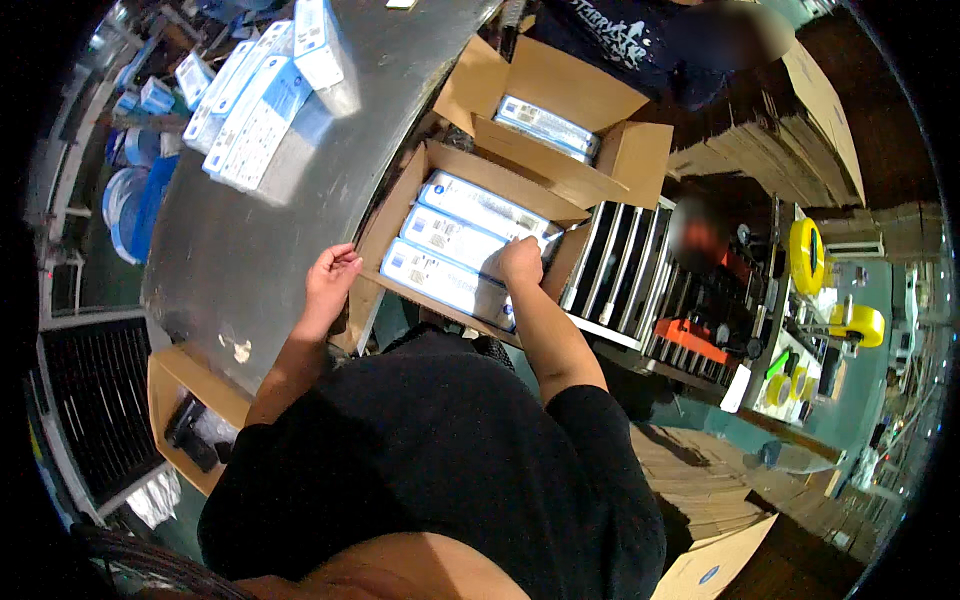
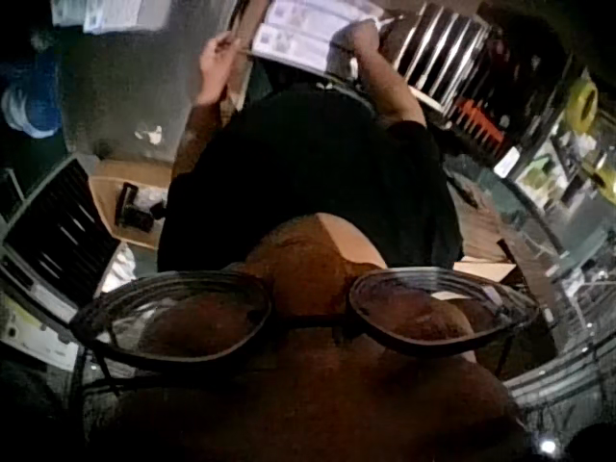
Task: The person packs product boxes into larger cardboard cartons, placing items inside, adding bubble wrap, and folding the carton flaps closed.
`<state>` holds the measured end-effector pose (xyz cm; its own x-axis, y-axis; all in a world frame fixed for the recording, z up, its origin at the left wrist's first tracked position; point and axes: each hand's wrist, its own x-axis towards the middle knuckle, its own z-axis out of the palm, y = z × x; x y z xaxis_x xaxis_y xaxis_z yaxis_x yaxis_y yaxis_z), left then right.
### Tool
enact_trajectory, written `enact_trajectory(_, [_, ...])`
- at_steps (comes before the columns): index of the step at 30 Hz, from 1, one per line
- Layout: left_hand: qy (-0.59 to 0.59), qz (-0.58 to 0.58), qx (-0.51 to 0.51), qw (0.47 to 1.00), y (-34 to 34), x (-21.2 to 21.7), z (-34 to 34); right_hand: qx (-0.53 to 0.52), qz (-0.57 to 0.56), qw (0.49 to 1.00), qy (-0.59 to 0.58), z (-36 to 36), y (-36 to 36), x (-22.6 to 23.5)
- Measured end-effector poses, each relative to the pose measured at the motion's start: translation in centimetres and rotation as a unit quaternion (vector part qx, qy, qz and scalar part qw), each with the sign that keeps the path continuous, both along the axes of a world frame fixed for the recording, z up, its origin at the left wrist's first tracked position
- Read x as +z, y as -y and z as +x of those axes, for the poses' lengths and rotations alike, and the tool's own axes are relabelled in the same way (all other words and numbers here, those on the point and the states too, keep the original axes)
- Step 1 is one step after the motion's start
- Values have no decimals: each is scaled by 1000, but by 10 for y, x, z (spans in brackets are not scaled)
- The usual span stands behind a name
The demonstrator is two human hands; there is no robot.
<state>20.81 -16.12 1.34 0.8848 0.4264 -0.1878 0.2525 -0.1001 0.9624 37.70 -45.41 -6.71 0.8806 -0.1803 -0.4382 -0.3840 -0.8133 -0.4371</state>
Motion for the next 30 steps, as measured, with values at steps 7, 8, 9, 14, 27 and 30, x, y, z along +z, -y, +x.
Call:
enact_trajectory(7, [-34,247,-180,952,-8,-24,54,43,100,994,-16,5,-57,-51])
enact_trajectory(8, [-73,240,-191,949,-4,-24,57,20,108,994,-7,5,-69,-53])
enact_trajectory(9, [-112,233,-203,944,1,-20,61,21,99,995,5,6,-75,-51])
enact_trajectory(14, [-153,238,-216,934,-2,-23,61,49,105,993,33,11,-77,-37])
enact_trajectory(27, [-91,218,-246,940,-5,-13,64,-373,92,923,-8,-11,-43,-25])
enact_trajectory(30, [-114,199,-275,934,-8,-14,68,-257,33,964,-64,-7,-22,-32])
